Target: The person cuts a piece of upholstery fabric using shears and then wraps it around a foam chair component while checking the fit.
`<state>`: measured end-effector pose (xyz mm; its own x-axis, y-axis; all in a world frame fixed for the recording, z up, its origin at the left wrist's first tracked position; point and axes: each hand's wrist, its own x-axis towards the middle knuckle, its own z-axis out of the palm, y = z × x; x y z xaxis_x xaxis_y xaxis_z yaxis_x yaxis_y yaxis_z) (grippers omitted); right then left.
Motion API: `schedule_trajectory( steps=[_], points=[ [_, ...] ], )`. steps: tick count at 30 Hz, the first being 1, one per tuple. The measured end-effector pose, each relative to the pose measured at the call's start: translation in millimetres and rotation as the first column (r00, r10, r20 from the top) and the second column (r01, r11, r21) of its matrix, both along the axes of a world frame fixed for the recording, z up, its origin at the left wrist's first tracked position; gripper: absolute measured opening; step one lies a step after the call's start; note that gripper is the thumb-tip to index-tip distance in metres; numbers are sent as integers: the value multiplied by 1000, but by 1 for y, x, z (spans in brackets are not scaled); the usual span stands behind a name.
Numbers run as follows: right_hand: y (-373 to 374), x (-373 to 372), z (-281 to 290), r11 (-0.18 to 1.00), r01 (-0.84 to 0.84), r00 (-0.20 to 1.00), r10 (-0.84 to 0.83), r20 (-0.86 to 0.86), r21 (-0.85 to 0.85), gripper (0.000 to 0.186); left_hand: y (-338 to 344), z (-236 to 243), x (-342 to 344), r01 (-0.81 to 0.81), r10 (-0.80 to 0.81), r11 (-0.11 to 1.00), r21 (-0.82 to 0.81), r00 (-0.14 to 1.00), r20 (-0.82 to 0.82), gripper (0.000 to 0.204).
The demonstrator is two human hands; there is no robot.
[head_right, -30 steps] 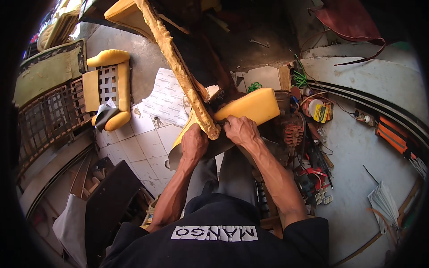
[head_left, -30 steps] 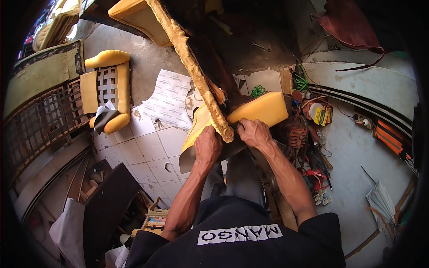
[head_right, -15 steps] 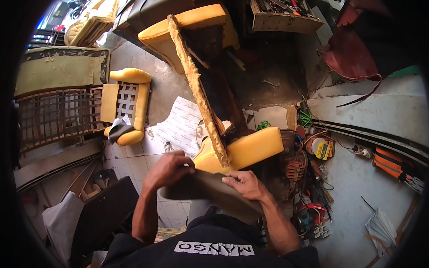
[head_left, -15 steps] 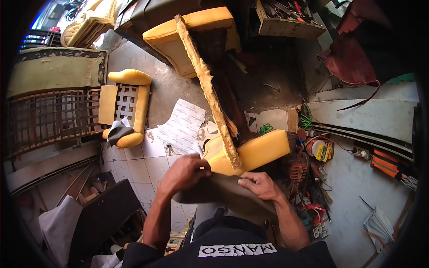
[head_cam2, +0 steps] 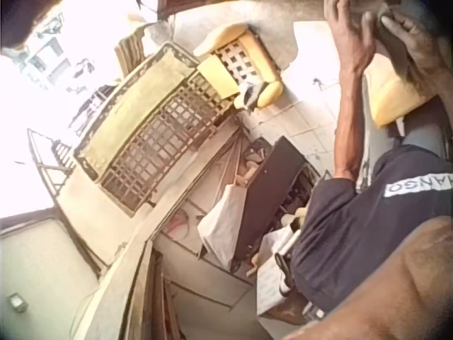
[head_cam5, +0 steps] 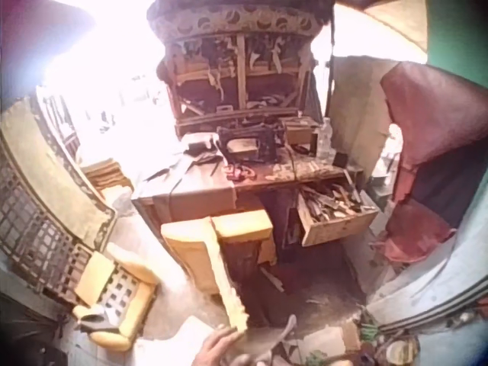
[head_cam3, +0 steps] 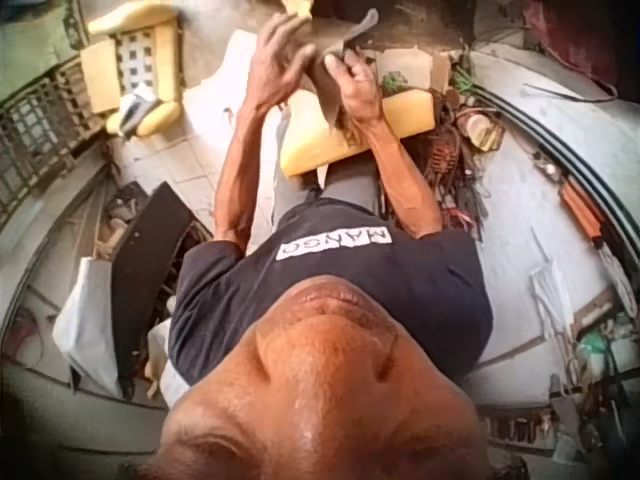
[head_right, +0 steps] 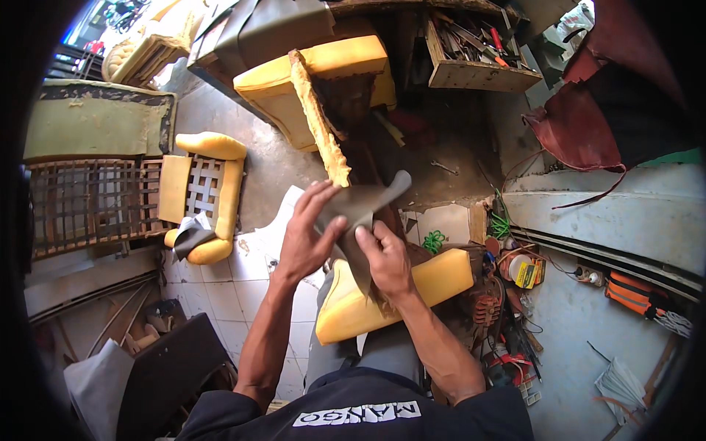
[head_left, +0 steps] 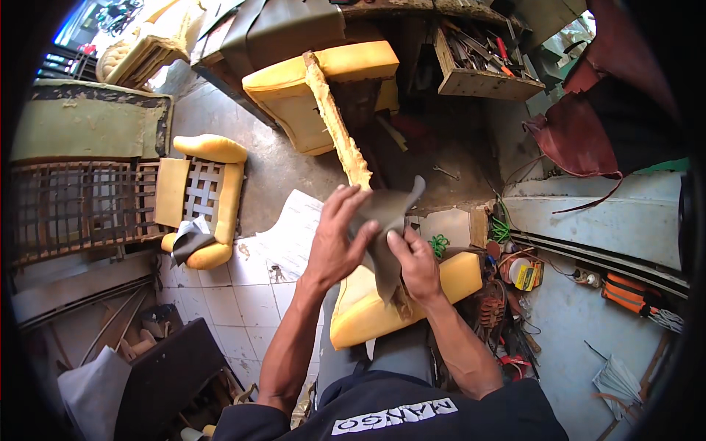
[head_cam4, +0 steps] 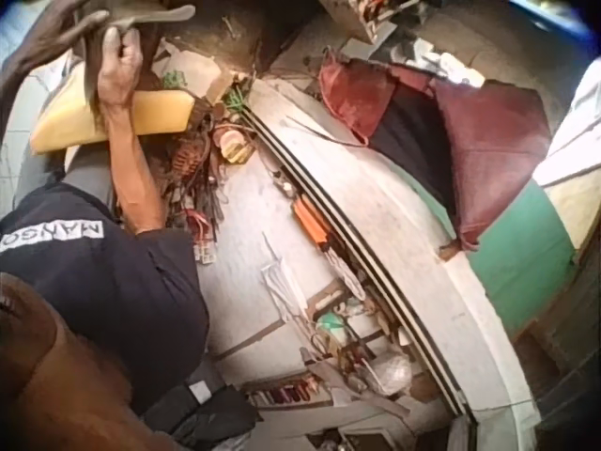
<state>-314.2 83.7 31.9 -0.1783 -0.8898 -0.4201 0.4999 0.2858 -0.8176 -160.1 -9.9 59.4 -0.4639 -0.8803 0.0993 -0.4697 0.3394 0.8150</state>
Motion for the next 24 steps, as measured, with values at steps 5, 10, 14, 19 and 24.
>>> schedule_trajectory(
  steps=[5, 10, 14, 19, 24],
  points=[
    [-19, -8, 44, 959, -230, 811, 95, -577, -165, 24, -51, 11, 10, 429, -406, 875, 226, 903, -141, 59],
    [-69, 19, 67, 876, -427, 770, 222, -598, -224, 23, -73, -6, 54, 267, 50, 793, 548, 868, -495, 112],
    [-153, 56, 91, 545, -760, 638, 520, -568, -355, 24, -75, -23, 124, 492, 565, 234, 838, 633, -529, 98],
    [-339, 14, 51, 854, -496, 574, 190, -796, -155, 29, -47, -50, 219, 215, 825, 362, 907, 379, -419, 70],
    [-605, -109, -33, 999, 14, 213, -31, -977, -28, 65, 51, -126, 338, -416, 957, 174, 892, 286, -54, 61]
  ],
)
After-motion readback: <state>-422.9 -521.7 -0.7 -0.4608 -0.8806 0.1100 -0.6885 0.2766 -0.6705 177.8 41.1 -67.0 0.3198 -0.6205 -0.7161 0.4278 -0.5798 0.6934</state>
